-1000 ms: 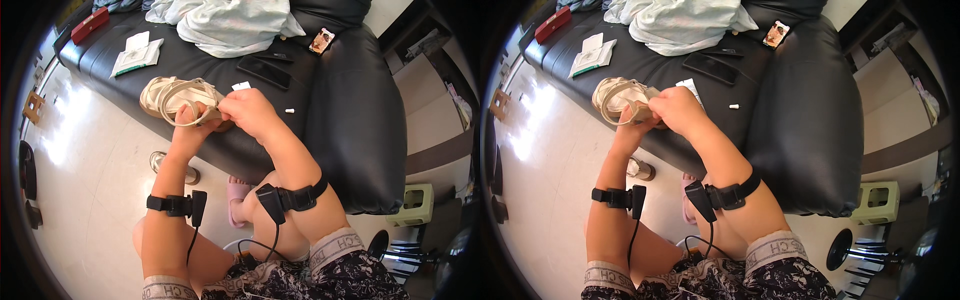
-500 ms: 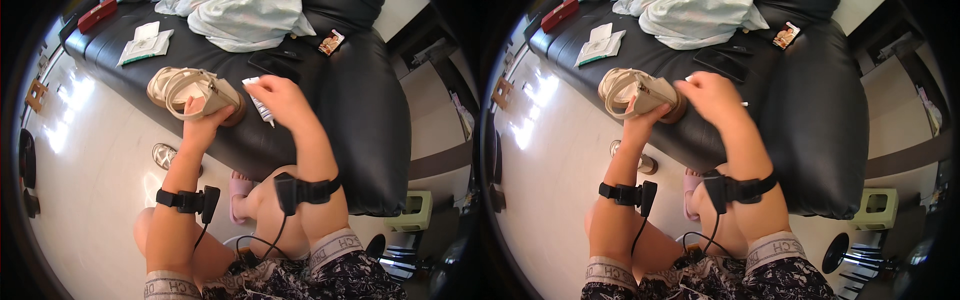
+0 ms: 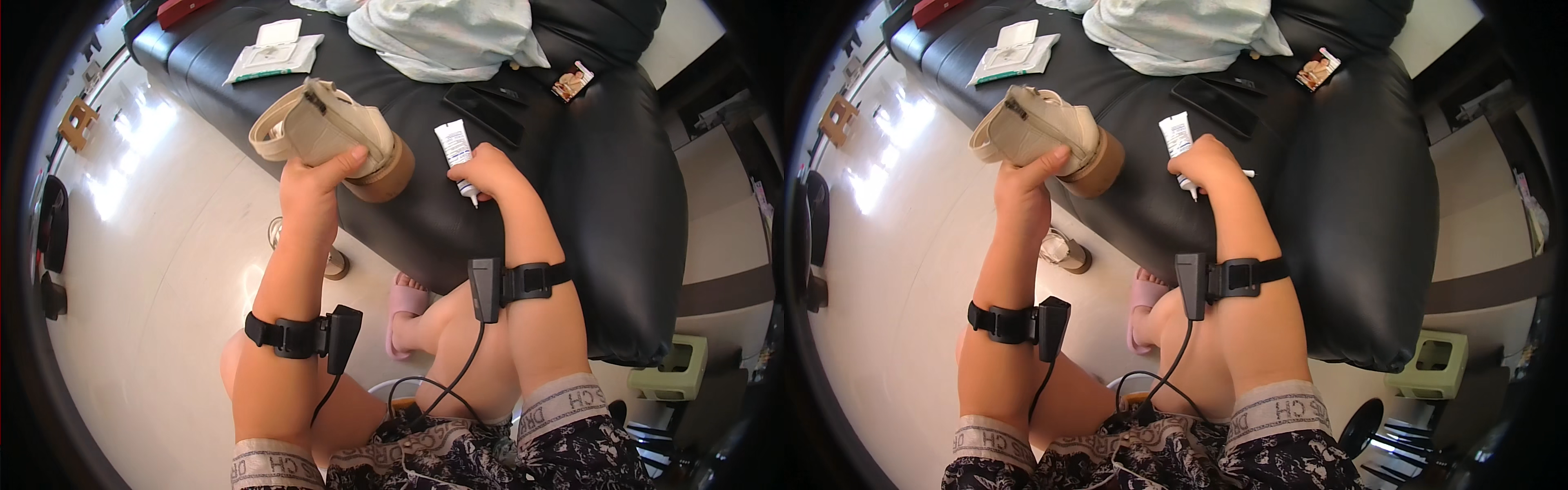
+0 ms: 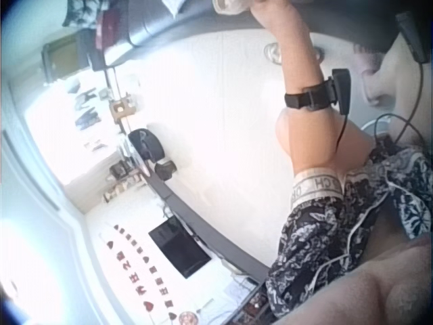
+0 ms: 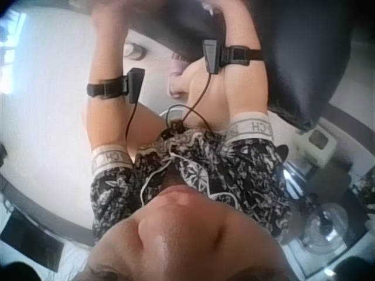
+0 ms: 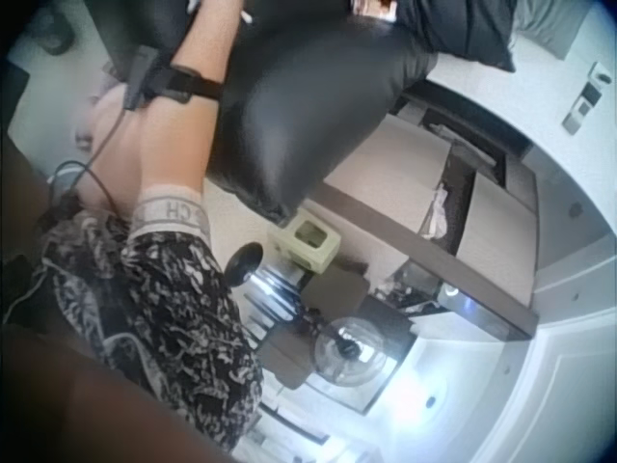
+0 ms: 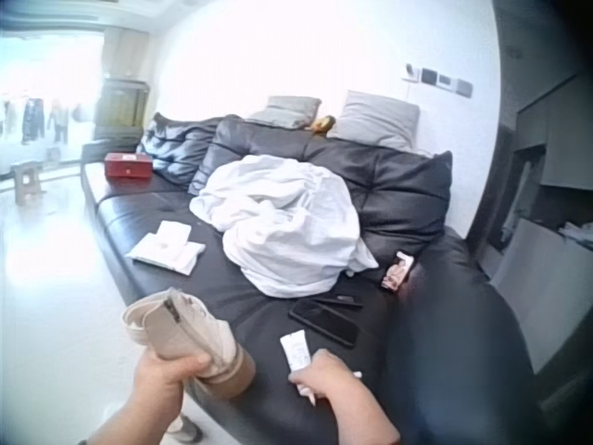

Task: Applying adhesive from a tube to the sole of a platform sandal to repair it.

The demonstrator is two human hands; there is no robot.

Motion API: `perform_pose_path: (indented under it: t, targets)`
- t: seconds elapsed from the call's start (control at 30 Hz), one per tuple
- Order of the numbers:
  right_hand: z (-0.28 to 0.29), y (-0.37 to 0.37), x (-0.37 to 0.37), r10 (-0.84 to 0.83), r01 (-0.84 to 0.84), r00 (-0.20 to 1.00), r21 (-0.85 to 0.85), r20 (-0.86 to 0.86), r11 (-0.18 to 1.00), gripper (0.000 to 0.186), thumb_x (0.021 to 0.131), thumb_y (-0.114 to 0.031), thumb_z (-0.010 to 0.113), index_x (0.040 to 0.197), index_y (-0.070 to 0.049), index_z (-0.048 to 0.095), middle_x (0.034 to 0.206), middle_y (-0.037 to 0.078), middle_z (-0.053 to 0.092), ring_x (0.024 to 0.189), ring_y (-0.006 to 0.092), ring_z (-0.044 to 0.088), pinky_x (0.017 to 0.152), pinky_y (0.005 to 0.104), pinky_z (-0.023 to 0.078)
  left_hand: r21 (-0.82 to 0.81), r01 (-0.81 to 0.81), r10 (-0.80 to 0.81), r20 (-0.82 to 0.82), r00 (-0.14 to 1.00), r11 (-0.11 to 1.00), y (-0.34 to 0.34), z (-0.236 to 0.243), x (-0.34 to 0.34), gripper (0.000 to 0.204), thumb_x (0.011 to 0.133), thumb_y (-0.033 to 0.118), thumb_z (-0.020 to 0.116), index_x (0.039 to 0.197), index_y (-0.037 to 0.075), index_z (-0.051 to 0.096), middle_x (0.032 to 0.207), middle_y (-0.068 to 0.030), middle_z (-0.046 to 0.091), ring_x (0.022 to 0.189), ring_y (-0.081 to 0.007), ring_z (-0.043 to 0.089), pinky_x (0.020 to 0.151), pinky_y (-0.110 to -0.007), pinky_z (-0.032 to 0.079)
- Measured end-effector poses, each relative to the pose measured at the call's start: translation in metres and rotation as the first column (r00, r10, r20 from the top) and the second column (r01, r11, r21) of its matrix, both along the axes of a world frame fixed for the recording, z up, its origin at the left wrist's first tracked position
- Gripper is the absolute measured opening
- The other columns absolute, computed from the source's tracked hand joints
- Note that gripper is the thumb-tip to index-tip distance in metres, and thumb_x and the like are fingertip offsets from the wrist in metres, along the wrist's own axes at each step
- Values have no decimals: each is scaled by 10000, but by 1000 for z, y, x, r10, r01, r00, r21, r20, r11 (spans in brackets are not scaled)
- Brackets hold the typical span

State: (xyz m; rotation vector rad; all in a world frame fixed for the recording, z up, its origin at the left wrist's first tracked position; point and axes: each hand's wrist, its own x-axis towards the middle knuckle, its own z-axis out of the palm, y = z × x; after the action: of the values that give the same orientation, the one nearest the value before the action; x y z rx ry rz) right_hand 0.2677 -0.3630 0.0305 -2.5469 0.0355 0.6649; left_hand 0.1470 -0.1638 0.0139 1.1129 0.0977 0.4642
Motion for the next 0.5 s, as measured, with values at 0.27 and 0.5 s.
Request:
perform_pose_path:
  t: [0.27,0.5]
  targets:
    - [13,22,-43,288,308,863,885,-414,349,383,838,-144,545,1165,43,479,1088,199,577,991,336,599,857,461,503,-210,0,18,83,996,978,26,5,-19,412,775,61,672,1153,-24,532,1096,-97,604,1051,-203,542,950,-332,373]
    - [17,60,-75,296,280,891,930,-343,236,311,835,-69,562,1116,47,496,1052,154,585,925,261,614,819,410,524,-160,-58,44,-86,995,985,39,16,-42,515,818,163,657,1260,29,428,1189,-79,511,1121,-217,484,935,-418,380]
